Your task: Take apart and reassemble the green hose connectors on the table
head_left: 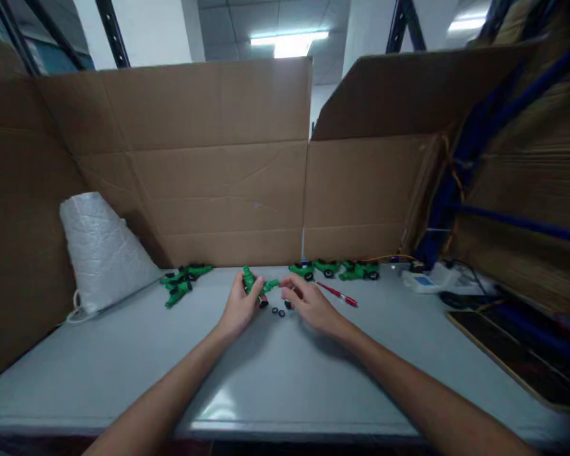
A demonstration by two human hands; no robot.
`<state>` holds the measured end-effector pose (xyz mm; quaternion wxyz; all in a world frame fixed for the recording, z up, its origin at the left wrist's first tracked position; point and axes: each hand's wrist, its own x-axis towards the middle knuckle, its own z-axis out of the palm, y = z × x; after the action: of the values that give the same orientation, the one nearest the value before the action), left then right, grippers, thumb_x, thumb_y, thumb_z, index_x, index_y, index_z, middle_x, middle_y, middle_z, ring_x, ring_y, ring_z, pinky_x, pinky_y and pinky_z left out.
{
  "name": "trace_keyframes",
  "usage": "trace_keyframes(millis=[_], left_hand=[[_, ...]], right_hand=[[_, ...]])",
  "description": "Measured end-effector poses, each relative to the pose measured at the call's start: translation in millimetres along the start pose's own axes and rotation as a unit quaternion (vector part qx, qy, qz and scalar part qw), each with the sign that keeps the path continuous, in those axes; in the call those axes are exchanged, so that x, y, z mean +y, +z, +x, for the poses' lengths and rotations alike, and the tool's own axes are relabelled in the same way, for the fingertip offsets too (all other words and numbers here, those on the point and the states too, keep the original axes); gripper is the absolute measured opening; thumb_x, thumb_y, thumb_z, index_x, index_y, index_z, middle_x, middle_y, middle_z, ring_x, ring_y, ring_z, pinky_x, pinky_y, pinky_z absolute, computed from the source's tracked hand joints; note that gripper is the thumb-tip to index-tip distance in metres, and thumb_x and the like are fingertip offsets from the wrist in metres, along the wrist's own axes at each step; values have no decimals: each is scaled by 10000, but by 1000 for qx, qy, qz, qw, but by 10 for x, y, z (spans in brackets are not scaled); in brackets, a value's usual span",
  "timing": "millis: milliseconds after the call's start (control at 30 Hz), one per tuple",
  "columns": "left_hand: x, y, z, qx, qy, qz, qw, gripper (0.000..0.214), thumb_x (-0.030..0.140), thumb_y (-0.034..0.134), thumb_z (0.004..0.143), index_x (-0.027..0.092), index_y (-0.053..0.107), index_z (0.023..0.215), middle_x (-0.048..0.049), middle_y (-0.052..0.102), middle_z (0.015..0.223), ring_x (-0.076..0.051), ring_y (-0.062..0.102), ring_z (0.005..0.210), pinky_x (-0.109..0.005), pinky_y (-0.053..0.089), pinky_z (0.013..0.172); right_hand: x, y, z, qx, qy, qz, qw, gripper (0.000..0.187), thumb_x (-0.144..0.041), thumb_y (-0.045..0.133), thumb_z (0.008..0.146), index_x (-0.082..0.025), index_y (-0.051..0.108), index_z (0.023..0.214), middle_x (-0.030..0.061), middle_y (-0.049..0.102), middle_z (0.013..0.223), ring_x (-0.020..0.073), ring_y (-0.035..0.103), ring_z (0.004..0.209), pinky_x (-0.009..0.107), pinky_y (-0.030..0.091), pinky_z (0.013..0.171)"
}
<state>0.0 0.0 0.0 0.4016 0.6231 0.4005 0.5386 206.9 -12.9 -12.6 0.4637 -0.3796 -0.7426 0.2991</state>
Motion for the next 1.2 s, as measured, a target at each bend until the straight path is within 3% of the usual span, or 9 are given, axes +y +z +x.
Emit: trace_keyframes(millis=[167, 300, 500, 700, 933, 1200], left_hand=[[33, 65, -66, -57, -12, -37, 998, 458, 639, 610, 963, 216, 442, 1019, 41, 620, 709, -109, 548, 553, -231, 408, 553], [1, 86, -73, -97, -35, -59, 993, 476, 666, 597, 959, 225, 432, 1022, 62, 591, 650, -95, 505, 474, -207, 358, 475], [-9, 66, -54, -103, -69, -126, 984, 591, 731, 627, 898, 188, 510, 1100, -21, 672, 835, -178, 699, 627, -237, 472, 485], [26, 39, -16, -71, -48, -97, 992, 591, 731, 647, 882, 146, 605, 950, 8, 595, 692, -138, 606, 585, -259, 519, 565], [57, 21, -8, -83, -15, -42, 996, 532, 656, 680, 904, 130, 643, 974, 32, 573, 644, -83, 442, 484, -221, 329, 484], [54, 7, -9, -93, 18, -39, 995, 494, 633, 666, 929, 141, 635, 957, 14, 617, 632, -119, 542, 544, -241, 429, 580]], right_hand=[[27, 69, -21, 15, 19, 49, 998, 360, -539, 540, 1028, -228, 565, 1208, 24, 680, 930, 171, 608, 727, 303, 480, 666], [13, 42, -6, 30, 26, 74, 996, 308, -517, 515, 1037, -233, 585, 1135, 8, 657, 877, 159, 590, 662, 299, 469, 625], [56, -19, 65, 89, 24, 80, 992, 307, -523, 540, 1016, -223, 602, 1045, 2, 645, 845, 155, 569, 643, 293, 455, 605], [67, -10, 95, 141, 38, 119, 982, 387, -598, 547, 990, -215, 606, 1001, -7, 618, 782, 144, 532, 592, 281, 418, 550], [-25, 6, 87, 139, 37, 150, 978, 384, -603, 586, 969, -219, 583, 981, -9, 604, 792, 137, 533, 592, 281, 424, 558], [-113, 46, 75, 80, 61, 180, 979, 484, -689, 673, 869, -231, 564, 977, -26, 580, 746, 132, 495, 560, 267, 381, 506]])
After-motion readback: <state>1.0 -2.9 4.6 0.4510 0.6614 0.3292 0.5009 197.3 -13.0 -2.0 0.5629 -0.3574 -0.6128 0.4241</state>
